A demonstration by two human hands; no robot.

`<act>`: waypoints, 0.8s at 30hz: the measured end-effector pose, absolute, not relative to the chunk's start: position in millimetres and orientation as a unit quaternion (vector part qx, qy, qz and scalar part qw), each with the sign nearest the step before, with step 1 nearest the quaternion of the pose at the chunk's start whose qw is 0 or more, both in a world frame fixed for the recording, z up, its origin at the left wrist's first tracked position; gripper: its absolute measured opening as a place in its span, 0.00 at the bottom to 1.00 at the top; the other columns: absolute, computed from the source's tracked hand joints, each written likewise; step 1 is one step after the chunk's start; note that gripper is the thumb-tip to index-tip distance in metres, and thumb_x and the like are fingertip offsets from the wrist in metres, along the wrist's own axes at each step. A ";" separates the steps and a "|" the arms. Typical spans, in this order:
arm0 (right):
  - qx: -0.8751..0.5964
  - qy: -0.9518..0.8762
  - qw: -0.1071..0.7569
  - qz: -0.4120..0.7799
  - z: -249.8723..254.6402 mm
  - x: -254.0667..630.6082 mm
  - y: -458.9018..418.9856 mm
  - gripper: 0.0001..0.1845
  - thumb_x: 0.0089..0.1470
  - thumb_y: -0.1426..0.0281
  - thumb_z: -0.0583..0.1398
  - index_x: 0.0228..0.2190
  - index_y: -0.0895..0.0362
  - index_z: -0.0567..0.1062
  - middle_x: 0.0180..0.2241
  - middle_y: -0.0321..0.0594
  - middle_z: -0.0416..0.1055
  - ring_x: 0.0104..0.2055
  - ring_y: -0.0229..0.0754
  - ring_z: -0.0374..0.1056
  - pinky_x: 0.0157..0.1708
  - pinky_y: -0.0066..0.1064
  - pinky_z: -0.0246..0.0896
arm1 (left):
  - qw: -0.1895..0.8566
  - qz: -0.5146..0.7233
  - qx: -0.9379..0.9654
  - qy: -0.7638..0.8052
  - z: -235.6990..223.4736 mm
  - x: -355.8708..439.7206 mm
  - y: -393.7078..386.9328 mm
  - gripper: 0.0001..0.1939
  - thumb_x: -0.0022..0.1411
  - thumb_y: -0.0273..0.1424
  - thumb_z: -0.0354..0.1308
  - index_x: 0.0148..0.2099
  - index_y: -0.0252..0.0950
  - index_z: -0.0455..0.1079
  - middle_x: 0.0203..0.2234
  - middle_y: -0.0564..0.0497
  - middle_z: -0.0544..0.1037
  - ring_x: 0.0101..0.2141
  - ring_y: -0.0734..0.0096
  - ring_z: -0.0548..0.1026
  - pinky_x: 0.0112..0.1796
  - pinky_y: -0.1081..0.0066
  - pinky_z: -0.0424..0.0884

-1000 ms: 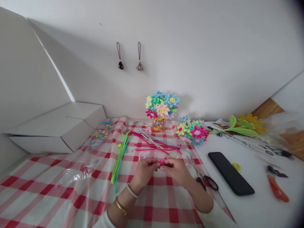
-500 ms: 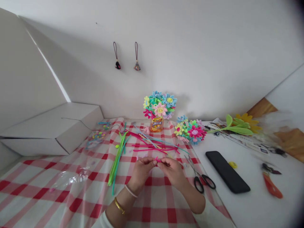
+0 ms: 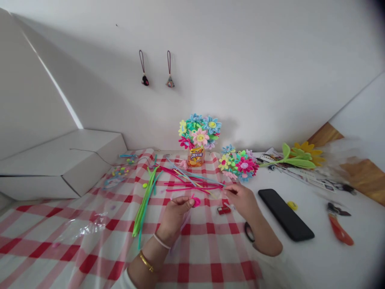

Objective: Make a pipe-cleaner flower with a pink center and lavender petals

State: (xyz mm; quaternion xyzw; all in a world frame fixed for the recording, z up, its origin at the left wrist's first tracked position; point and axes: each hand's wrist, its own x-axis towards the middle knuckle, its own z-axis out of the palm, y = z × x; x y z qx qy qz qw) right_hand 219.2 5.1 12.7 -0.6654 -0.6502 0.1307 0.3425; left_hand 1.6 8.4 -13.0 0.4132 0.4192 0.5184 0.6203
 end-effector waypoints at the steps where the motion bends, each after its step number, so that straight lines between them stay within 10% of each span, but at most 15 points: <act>1: -0.691 -0.654 0.288 0.108 12.8 227.6 6.8 0.10 0.48 0.69 0.55 0.25 0.55 0.76 0.26 0.38 0.72 0.29 0.41 0.65 0.28 0.29 0.54 | 0.623 0.518 0.413 0.416 -13.7 1.8 8.2 0.11 0.38 0.35 0.68 0.23 0.33 0.74 0.17 0.54 0.73 0.21 0.77 0.65 0.28 0.74 0.61; 13: -0.719 -0.663 0.159 0.133 -14.0 235.6 14.0 0.07 0.38 0.75 0.60 0.14 0.56 0.73 0.19 0.38 0.71 0.25 0.39 0.65 0.23 0.28 0.44 | 0.728 0.447 0.365 0.370 -13.7 10.5 -3.4 0.17 0.41 0.39 0.67 0.28 0.32 0.68 0.14 0.56 0.71 0.14 0.79 0.66 0.15 0.79 0.52; 24: -0.619 -0.661 0.288 0.312 -0.9 224.0 9.4 0.08 0.49 0.67 0.56 0.26 0.57 0.72 0.21 0.34 0.69 0.23 0.35 0.63 0.23 0.26 0.55 | 0.736 0.418 0.416 0.333 -21.5 10.9 -2.6 0.12 0.43 0.36 0.66 0.29 0.33 0.74 0.27 0.49 0.76 0.29 0.73 0.72 0.32 0.73 0.65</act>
